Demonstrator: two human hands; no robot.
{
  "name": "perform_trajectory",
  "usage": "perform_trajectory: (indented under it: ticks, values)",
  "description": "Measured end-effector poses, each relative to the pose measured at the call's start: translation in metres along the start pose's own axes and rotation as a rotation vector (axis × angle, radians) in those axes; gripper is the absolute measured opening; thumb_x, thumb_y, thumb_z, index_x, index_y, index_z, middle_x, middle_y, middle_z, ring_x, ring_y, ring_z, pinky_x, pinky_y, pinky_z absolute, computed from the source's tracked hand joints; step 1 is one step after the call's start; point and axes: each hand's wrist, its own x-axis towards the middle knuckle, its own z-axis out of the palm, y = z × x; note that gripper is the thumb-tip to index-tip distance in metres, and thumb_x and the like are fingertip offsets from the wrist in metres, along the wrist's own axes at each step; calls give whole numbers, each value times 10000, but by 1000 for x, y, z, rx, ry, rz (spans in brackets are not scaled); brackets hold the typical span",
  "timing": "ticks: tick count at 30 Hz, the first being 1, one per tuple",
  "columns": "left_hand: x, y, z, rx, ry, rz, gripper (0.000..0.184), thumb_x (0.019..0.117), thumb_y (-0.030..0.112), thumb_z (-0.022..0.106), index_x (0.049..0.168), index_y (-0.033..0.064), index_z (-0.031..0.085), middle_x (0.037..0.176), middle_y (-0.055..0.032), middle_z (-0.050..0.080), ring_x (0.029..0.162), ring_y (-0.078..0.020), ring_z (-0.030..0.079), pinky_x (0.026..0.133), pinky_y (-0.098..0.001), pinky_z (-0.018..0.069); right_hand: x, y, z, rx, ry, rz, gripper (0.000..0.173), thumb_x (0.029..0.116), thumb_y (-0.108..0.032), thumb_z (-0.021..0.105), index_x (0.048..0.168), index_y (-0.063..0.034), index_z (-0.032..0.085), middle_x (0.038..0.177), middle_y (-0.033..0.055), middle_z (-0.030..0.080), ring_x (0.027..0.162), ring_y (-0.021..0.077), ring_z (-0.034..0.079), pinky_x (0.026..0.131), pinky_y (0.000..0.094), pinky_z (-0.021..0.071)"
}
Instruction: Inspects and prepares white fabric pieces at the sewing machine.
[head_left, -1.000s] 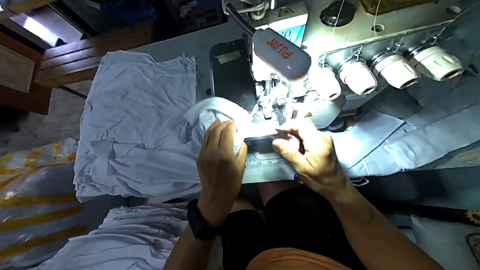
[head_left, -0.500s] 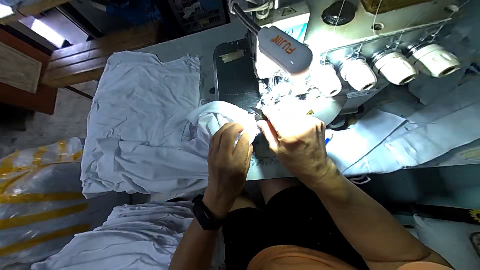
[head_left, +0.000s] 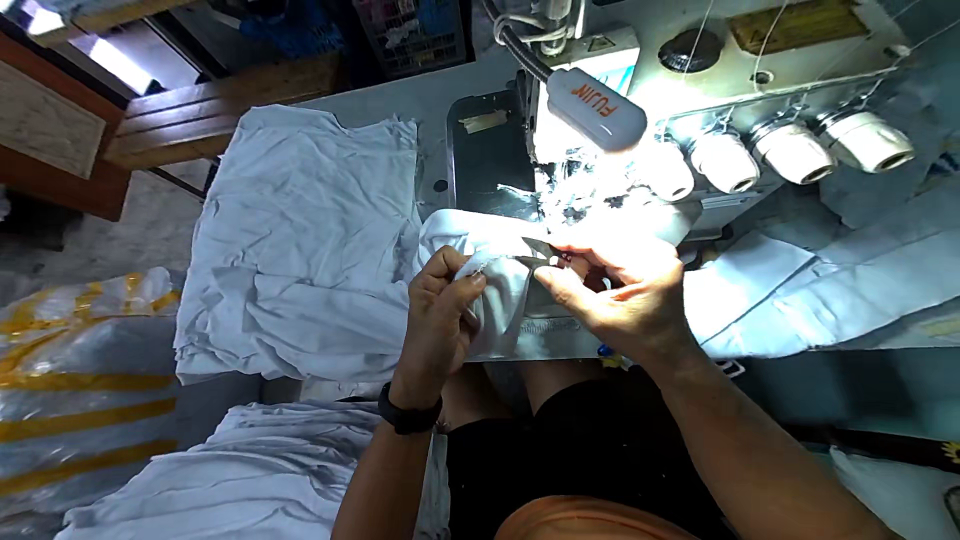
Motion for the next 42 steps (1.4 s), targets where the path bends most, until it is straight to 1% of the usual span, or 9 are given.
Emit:
perform_trajectory:
  ticks: [9,14,18,22,25,34,38,40,42]
  values:
    - [-1,1,-8,-46,-152,-55,158,919,126,610,866,261,673,780,93,658,687,5,637,618,-191,555,0,-4,-4,128,-78,50,228,871,-141,750,1039,12,735,845,-40,643,683,-84,521,616,65,456]
    - [-1,1,-8,-70,-177,-70,150,921,135,615,863,257,682,782,95,661,707,13,643,637,-189,561,-1,-9,-12,190,-97,72,101,922,-80,697,980,-14,747,853,-44,683,688,-69,583,630,87,514]
    - [-1,6,-7,-29,-163,-84,95,967,192,649,993,237,728,833,73,721,723,-7,685,656,-212,594,-2,-9,-25,63,-58,46,184,900,-148,708,1026,-14,719,809,-89,624,663,-106,504,599,56,438]
    - [-3,8,-6,5,-157,-104,132,989,212,636,1039,210,758,846,53,740,739,-19,698,678,-226,602,-4,-5,-27,5,-120,-121,210,867,-149,735,1000,13,739,855,-4,651,738,-76,531,652,63,446]
    - [-4,7,-4,24,-196,-102,162,998,173,604,1042,184,759,852,43,736,744,-28,693,682,-236,598,-5,-7,-20,-35,-103,-147,199,870,-136,728,989,22,739,840,7,626,737,-58,511,649,68,421]
    - [-6,5,-5,90,-256,-69,175,1014,181,583,1042,192,755,889,68,735,777,-14,687,703,-228,591,-7,-18,-8,-80,-62,-77,215,891,-151,710,1001,30,750,843,27,653,729,-52,533,649,73,436]
    - [-8,6,-4,134,-239,-67,215,1006,115,550,1052,177,750,858,64,731,732,-11,678,667,-220,585,-7,-19,-9,-37,-62,-22,154,934,-114,671,957,21,741,841,12,656,718,-68,543,653,69,455]
    - [-8,8,-4,166,-226,-58,236,1008,91,532,1078,162,745,845,66,731,713,-6,672,644,-211,579,-7,-20,-18,-130,-3,32,162,958,-124,654,976,6,750,833,11,655,699,-57,543,643,82,454]
    - [-7,12,-4,206,-212,-51,238,1016,98,522,1085,164,740,828,76,718,695,-1,661,630,-206,574,-6,-24,-30,-330,80,72,202,970,-150,645,1050,14,729,904,73,671,739,0,564,668,127,463]
